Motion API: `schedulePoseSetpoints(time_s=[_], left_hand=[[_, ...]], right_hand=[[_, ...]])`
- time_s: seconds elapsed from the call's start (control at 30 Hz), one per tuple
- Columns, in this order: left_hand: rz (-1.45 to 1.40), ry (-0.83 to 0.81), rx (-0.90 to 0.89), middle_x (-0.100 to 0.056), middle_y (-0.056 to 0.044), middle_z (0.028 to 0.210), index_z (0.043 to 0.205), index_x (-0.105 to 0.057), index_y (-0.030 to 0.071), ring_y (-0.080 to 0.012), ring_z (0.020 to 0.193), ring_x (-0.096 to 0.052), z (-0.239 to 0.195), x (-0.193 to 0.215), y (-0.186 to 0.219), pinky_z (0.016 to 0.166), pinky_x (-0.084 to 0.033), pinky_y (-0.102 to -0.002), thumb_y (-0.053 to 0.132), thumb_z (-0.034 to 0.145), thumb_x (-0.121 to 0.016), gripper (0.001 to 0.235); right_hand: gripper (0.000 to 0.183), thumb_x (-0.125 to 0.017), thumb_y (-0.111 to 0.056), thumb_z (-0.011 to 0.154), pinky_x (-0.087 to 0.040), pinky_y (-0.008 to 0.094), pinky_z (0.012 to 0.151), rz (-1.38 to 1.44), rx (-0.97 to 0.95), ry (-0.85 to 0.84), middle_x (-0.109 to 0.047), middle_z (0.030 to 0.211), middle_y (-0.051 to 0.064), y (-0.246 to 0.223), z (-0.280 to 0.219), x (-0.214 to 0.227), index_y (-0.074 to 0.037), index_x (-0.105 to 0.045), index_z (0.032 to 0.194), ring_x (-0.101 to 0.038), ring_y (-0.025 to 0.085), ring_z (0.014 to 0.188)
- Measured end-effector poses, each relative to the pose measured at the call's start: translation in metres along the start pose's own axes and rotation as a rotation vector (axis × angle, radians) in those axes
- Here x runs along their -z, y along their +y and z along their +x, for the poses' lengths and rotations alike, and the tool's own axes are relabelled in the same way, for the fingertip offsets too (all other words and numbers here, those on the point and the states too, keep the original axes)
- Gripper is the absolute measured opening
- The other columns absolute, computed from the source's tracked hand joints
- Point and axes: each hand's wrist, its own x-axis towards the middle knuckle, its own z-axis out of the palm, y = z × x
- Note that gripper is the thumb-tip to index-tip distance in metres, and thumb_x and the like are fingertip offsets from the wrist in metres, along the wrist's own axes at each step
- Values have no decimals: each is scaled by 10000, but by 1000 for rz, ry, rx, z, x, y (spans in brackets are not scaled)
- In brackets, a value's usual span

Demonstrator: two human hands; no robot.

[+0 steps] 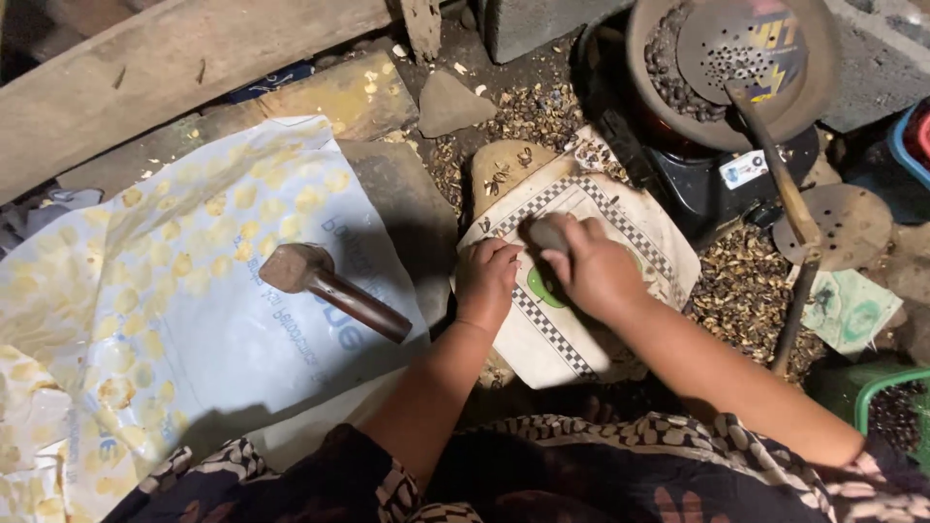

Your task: The person sits on the floor and uses a hammer to crack open cocoa beans placed on a white sack. They then use a stone pestle to grind the beans on a flat surface. The person also stirs beans in a pan on a gas stove using a slotted spoon.

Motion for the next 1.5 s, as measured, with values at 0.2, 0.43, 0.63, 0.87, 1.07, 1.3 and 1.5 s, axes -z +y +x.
schedulePoseSetpoints(time_s=[0.2,0.43,0.63,0.87,1.07,1.3,1.5], left_hand=[[-88,17,12,-615,-38,1077,1084,-712,150,-286,1038,-615,-2,3,-2,906,-510,-408,172,896,-725,190],[-36,74,22,-613,14,1072,999,-716,216,-241,1032,-606,13,3,13,929,-492,-390,238,852,-761,155],[-16,13,130,-588,-4,1159,1089,-688,236,-285,1054,-606,8,3,23,894,-509,-446,303,786,-825,339],[-81,116,145,-605,-66,1059,1138,-683,179,-328,961,-628,-12,11,2,855,-526,-436,192,894,-744,251],[-90,116,164,-593,-30,1005,1091,-705,240,-290,948,-626,-5,11,1,867,-523,-409,232,892,-752,206],[5,98,266,-579,41,1092,1009,-721,359,-262,1029,-605,-4,-10,3,891,-504,-442,409,757,-843,285],[96,40,281,-389,-203,1588,1514,-438,86,-402,1464,-388,-9,25,34,1167,-339,-530,218,906,-676,666]], right_hand=[[473,-513,-451,1004,-573,615,875,-86,70,-27,-589,1223,238,4,14,-7,-265,-427,1430,-695,528,1014],[532,-536,-450,983,-557,597,931,-110,5,-91,-629,1235,228,17,20,-5,-302,-366,1465,-693,487,1092],[532,-542,-467,977,-584,613,848,-109,40,-47,-630,1190,230,-3,9,-2,-297,-393,1458,-709,514,992],[486,-543,-425,993,-576,661,803,-21,159,65,-602,1156,256,-5,14,-15,-225,-434,1422,-683,576,914],[515,-520,-460,986,-549,581,973,-18,-43,-177,-632,1295,221,24,41,-32,-275,-368,1442,-676,464,1140],[547,-494,-458,988,-578,625,878,-209,43,-129,-573,1325,220,-13,9,-5,-308,-342,1491,-707,506,1026],[494,-528,-421,991,-571,627,891,-124,216,-58,-564,1308,231,-24,21,-14,-298,-409,1454,-684,528,1049]])
